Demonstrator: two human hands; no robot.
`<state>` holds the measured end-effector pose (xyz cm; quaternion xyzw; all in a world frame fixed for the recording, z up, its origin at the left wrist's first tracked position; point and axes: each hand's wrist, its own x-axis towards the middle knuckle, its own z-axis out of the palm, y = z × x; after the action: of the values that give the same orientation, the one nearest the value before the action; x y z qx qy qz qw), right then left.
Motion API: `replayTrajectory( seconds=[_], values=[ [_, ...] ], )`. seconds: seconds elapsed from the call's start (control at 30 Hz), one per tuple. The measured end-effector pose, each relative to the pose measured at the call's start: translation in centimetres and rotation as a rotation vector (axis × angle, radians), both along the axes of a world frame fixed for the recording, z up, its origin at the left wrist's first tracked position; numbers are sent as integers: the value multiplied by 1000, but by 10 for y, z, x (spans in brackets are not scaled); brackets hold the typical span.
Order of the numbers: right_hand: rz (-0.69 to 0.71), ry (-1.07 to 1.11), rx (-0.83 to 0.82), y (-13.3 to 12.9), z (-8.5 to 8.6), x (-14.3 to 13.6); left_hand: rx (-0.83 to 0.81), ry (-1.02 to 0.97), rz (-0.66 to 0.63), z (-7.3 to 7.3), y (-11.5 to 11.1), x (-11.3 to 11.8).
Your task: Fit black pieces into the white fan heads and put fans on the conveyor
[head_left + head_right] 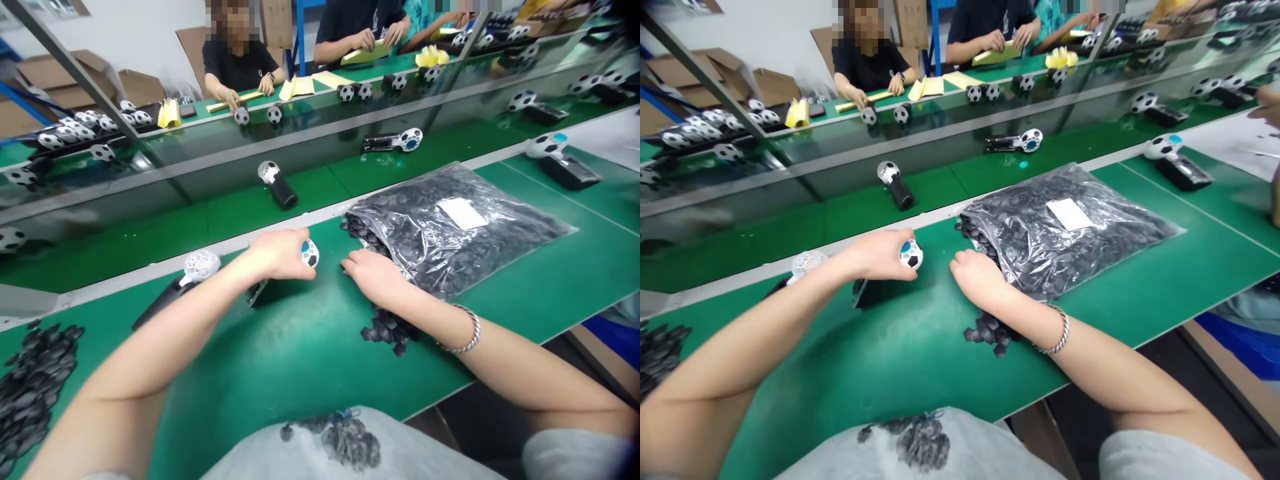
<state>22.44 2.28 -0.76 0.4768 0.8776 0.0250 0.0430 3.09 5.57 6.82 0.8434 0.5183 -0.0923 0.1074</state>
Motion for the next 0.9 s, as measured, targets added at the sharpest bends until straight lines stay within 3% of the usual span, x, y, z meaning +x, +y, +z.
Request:
replayTrajectory(
  seconds=[0.13, 0.27, 0.37, 0.53, 0.63, 0.73, 0.8, 0.9],
  values=[
    [71, -40, 33, 1, 1, -4, 119, -81, 35, -35, -2, 18],
    [79, 17, 60, 10, -7, -2, 157, -194, 95, -54, -1, 26],
    [76, 147, 32, 19, -14, 6, 91, -276, 106, -63, -1, 16],
    [-18, 616, -83, 20, -7, 16, -57, -376, 111, -65, -19, -21],
    [82, 814, -119, 13, 3, 8, -82, -405, 161, -64, -35, -36],
    [173, 871, -99, 7, 8, -2, -129, -449, 150, -60, -47, -41],
    [146, 885, -74, 6, 8, -5, -172, -465, 138, -58, -52, -42],
    [47, 909, -60, 7, 6, -3, 27, -329, 171, -55, -57, -40]
  ],
)
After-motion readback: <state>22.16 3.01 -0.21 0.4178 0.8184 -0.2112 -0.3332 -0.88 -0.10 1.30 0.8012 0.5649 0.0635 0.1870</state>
